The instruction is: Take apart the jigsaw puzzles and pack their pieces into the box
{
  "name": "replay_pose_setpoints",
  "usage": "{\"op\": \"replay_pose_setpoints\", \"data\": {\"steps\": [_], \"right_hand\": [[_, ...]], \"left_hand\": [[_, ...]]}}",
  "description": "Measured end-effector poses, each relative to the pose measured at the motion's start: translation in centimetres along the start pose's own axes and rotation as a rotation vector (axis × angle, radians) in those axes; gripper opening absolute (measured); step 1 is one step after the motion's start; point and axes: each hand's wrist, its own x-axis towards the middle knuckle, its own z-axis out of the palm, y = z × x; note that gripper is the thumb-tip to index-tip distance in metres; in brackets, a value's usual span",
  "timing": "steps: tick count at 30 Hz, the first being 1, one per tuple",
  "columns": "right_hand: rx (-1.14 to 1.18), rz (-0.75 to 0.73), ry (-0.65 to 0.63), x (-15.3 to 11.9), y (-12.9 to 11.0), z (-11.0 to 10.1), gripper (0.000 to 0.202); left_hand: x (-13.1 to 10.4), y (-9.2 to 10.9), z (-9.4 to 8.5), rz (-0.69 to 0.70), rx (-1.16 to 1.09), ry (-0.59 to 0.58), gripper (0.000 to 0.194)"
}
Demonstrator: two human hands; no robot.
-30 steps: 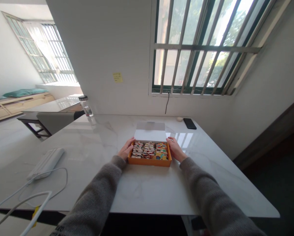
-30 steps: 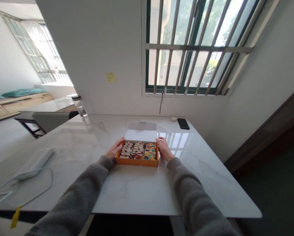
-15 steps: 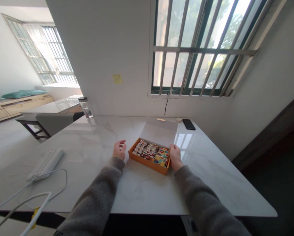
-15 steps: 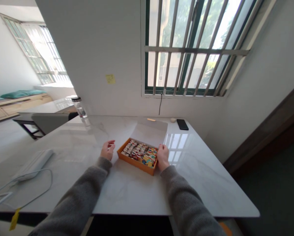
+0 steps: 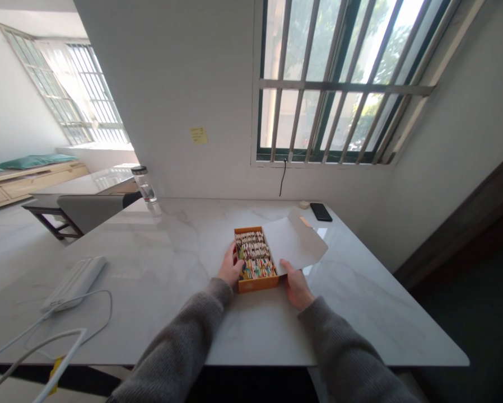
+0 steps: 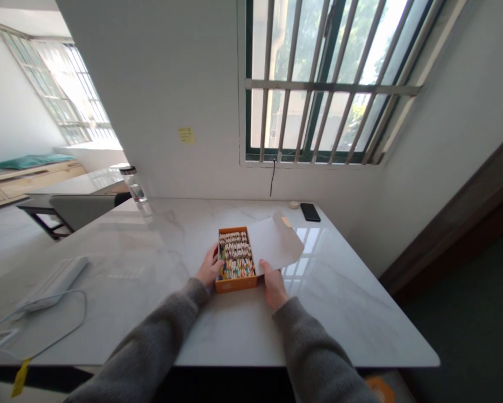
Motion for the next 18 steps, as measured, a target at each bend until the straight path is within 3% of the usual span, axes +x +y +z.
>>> {"op": "replay_pose_setpoints", "data": {"steps": [3,8,14,18], "right_hand": [[0.123,0.038,-0.045,-0.8,0.4,0.7,0.045],[0.148,0.054,-0.142,-1.3,0.2,1.2,0.05],[0.171,0.088,-0.126,-1.4,-1.5,1.2,0.049],[0.1,-0.033,-0.075,-1.3,-2.2,1.5,0.047]], "left_hand": [[1.2,0.7,-0.5,-0.069,-0.059,-0.024,0.062],[1.4,1.5,-0.6,-0.096,-0.066,-0.019,0.056],[1.1,0.6,0.1,-0.11,-0.049,0.022,0.055],[1.0,-0.3,0.8,-0.144,-0.035,0.051,0.06]]}}
